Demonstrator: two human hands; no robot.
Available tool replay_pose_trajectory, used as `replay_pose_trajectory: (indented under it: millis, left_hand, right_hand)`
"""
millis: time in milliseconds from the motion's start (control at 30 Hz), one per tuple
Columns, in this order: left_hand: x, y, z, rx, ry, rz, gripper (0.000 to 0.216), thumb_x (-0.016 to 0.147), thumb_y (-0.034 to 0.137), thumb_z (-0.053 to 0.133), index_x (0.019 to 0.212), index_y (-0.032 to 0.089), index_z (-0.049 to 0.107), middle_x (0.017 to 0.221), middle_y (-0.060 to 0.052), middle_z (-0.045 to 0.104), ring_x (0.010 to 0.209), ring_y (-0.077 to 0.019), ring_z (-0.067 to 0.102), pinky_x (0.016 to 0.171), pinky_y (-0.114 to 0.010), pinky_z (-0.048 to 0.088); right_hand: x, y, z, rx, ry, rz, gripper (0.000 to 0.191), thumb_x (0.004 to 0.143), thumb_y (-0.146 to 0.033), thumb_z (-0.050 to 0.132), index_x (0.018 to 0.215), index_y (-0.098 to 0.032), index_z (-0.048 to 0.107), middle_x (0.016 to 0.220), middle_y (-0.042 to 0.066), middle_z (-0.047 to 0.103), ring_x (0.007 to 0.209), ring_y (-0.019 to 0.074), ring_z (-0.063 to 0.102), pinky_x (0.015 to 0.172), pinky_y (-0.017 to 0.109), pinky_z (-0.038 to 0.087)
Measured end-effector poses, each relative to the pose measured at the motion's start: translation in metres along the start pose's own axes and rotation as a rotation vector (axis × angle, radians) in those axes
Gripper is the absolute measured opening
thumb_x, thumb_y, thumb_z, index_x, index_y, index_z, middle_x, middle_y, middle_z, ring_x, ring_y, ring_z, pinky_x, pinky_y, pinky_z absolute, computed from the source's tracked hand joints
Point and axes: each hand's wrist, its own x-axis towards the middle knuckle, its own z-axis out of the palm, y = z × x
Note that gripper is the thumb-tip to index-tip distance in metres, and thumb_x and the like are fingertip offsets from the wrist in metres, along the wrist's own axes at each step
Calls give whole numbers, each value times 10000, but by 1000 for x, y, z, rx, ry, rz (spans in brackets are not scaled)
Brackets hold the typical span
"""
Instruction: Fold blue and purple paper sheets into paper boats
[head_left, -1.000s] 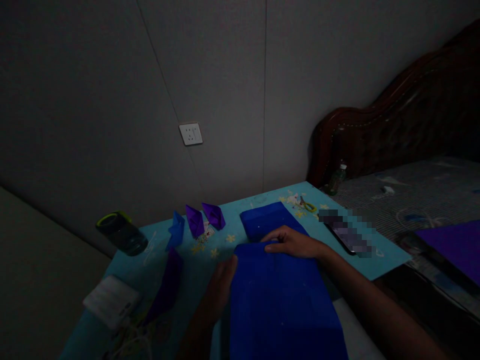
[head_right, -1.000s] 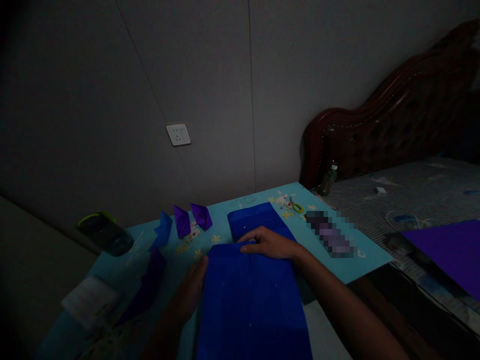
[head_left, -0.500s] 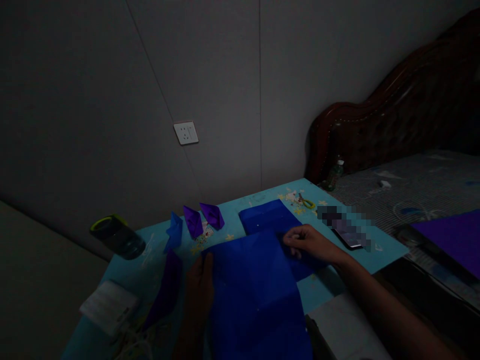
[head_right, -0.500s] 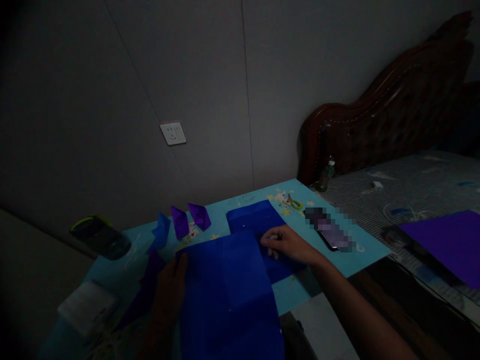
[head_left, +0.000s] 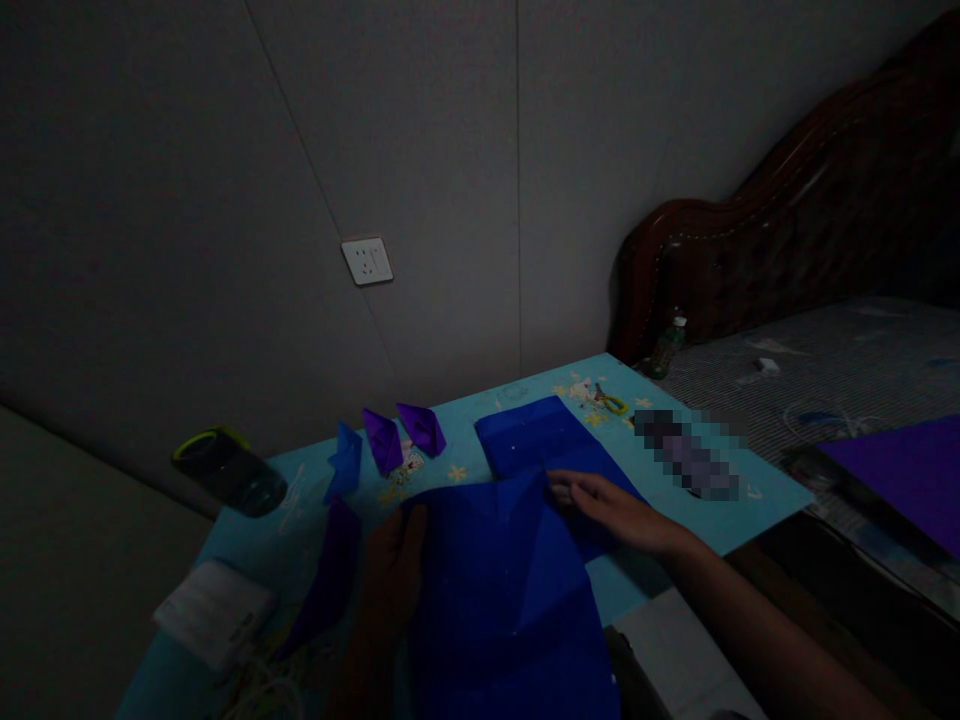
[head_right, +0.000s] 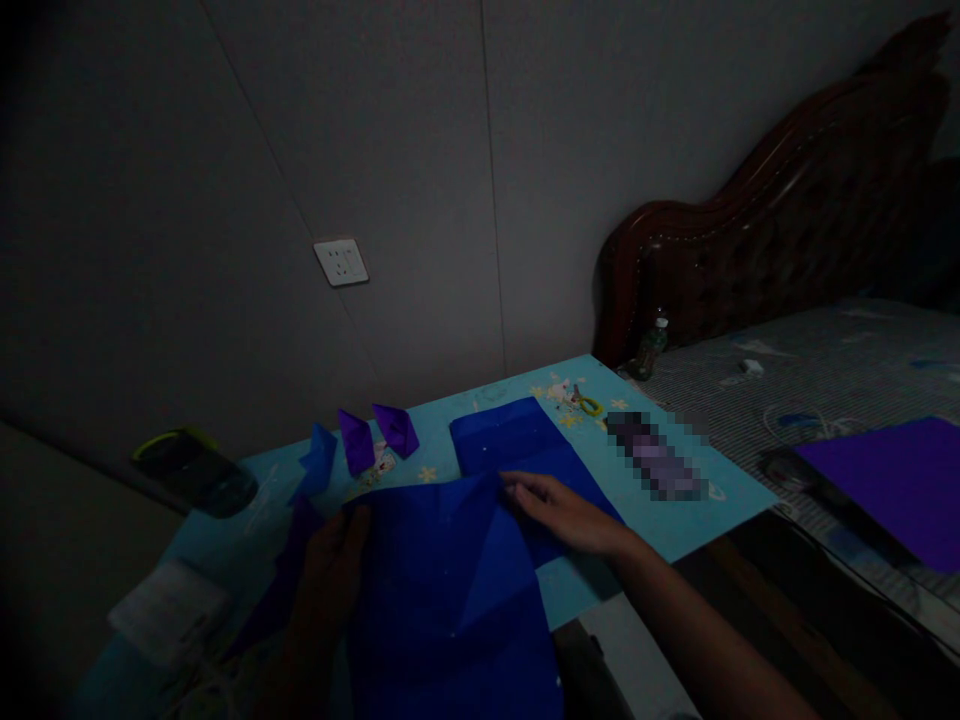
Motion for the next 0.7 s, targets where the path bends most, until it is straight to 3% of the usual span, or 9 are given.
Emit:
replay_pose_trajectory:
  millis: [100, 233, 500, 600, 700]
  left_hand:
    - [1, -3, 2, 8, -11, -13, 534, 719, 712, 592, 605, 201, 489, 560, 62, 398, 520, -111, 375, 481, -234, 326]
    - [2, -2, 0, 36, 16, -1, 545, 714, 723, 591, 608, 196, 503, 569, 56, 423, 534, -117, 397, 494, -238, 343]
    - [1, -6, 7, 59, 88, 33, 507, 767, 684, 562, 628, 197, 530, 572, 37, 501, 547, -139, 492, 518, -249, 409]
    - [-3, -9, 6, 46, 40, 6, 483, 795, 638, 553, 868, 174, 666, 859, -60, 711, 844, -234, 662, 749, -322, 528]
    - [-12, -13, 4, 75, -127, -87, 532, 767, 581, 614, 1106, 176, 676, 1158, -115, 713, 1127, -307, 628, 988, -427, 475]
  right_hand:
    - [6, -3, 5, 61, -34, 13, 477, 764, -580, 697, 1012, -174, 664, 909, 49, 725, 819, 204, 681, 753, 328, 533]
    - [14, -2, 11, 159, 48, -19, 385, 781, -512, 713, 970, -208, 571, 653, -60, 623, 531, 118, 576, 539, 231, 468]
    - [17, -3, 19, 58, 292, -194, 334, 809, -473, 692, 760, -208, 496, 512, -106, 420, 422, 58, 335, 408, 179, 239]
    - [21, -8, 17, 123, 391, -217, 360, 776, -487, 718, 760, -218, 479, 492, -114, 424, 407, 63, 352, 403, 178, 251]
    - [28, -12, 4, 253, 510, -210, 390, 732, -506, 751, 853, -239, 492, 497, -115, 502, 397, 92, 434, 411, 188, 327]
